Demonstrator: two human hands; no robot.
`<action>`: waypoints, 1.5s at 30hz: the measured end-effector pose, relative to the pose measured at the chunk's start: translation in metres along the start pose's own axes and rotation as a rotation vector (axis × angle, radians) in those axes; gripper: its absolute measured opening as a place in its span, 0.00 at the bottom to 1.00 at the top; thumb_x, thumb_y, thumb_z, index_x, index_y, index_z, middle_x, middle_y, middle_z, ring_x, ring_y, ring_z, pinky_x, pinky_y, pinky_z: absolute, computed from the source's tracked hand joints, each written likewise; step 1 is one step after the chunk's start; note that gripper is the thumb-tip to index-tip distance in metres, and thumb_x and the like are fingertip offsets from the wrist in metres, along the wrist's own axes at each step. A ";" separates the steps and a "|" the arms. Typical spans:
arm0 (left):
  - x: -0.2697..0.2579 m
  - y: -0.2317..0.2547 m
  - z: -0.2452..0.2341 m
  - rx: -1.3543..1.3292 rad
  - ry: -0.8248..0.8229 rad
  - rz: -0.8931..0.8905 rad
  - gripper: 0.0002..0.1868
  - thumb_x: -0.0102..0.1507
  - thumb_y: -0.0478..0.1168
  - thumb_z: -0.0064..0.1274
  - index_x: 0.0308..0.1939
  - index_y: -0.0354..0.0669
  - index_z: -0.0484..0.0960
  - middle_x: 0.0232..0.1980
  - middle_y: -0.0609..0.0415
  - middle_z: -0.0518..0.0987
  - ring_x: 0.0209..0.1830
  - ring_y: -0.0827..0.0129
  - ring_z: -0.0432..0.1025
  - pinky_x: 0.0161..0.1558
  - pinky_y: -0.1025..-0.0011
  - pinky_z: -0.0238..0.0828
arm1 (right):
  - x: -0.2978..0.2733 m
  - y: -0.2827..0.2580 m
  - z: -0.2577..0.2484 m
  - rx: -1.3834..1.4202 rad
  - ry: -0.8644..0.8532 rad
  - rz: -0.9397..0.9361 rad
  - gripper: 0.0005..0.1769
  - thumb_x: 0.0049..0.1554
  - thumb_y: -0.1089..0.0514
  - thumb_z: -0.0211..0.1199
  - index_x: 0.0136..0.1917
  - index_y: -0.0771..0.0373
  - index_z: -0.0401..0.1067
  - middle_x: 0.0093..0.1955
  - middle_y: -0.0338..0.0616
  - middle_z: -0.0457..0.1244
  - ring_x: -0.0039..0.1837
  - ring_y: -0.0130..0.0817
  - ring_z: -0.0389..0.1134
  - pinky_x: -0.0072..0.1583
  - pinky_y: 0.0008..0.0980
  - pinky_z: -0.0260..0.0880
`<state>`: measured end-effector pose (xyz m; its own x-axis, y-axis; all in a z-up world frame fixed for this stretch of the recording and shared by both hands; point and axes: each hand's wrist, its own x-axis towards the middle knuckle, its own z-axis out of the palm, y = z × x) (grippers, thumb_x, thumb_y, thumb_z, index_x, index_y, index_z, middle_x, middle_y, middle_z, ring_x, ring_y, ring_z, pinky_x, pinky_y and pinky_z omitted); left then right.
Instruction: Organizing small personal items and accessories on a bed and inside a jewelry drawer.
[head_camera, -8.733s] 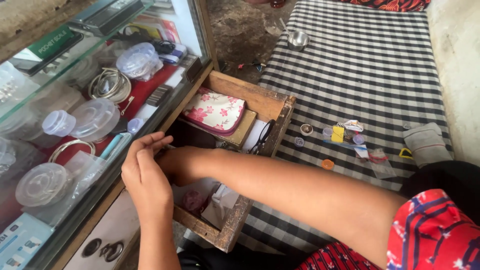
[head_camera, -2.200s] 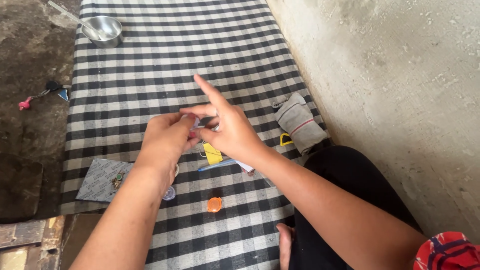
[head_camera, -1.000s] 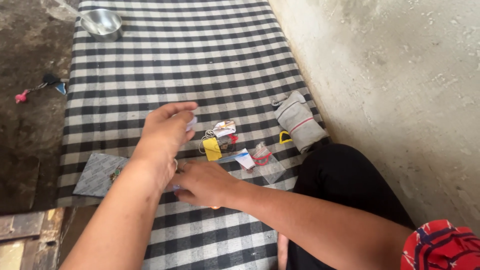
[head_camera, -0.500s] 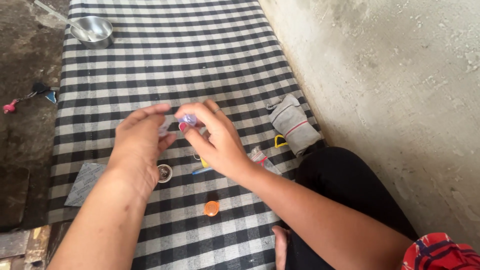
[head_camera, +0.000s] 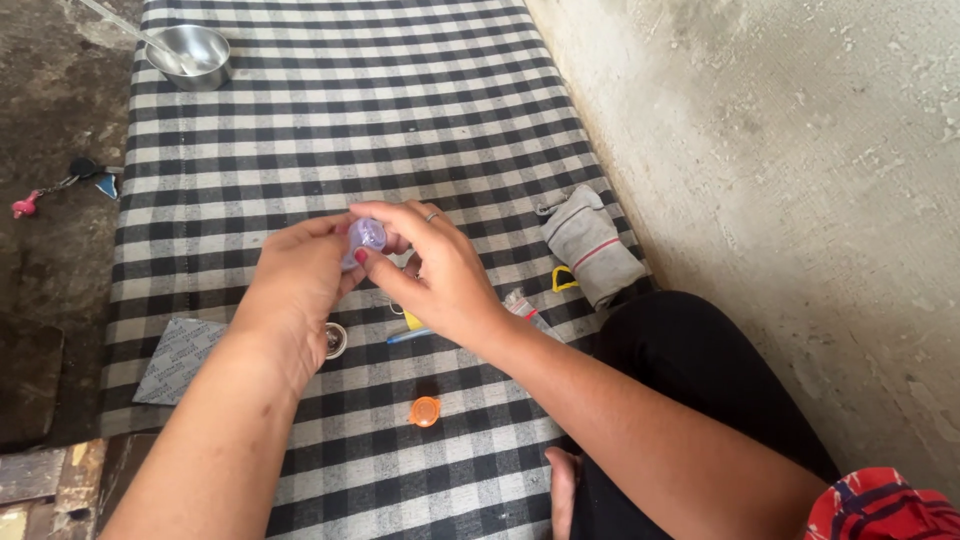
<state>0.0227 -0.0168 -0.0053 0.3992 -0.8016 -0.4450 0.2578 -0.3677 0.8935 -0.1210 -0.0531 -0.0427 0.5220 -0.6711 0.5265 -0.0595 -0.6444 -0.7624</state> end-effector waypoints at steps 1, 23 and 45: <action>-0.001 0.001 0.000 -0.001 0.001 0.000 0.15 0.67 0.34 0.46 0.54 0.34 0.83 0.51 0.50 0.83 0.47 0.72 0.75 0.53 0.76 0.73 | 0.000 0.001 0.000 0.000 -0.001 -0.001 0.23 0.61 0.64 0.66 0.69 0.56 0.70 0.50 0.37 0.63 0.50 0.26 0.66 0.47 0.24 0.70; -0.097 0.012 -0.007 -0.119 0.085 0.105 0.16 0.69 0.40 0.44 0.57 0.40 0.80 0.45 0.51 0.83 0.37 0.70 0.79 0.41 0.74 0.83 | -0.017 -0.072 -0.024 0.092 -0.023 -0.065 0.23 0.58 0.67 0.66 0.67 0.59 0.73 0.53 0.39 0.66 0.53 0.23 0.71 0.43 0.19 0.73; -0.372 -0.054 -0.222 0.092 0.468 0.236 0.20 0.68 0.45 0.51 0.51 0.27 0.83 0.40 0.49 0.83 0.39 0.68 0.79 0.44 0.70 0.79 | -0.095 -0.308 0.070 0.097 -0.663 -0.235 0.20 0.54 0.53 0.71 0.60 0.52 0.76 0.44 0.39 0.71 0.46 0.30 0.74 0.46 0.34 0.76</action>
<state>0.0558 0.4065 0.0986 0.7925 -0.5791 -0.1912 0.0435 -0.2590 0.9649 -0.0925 0.2350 0.1162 0.9214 -0.1339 0.3649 0.1783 -0.6885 -0.7029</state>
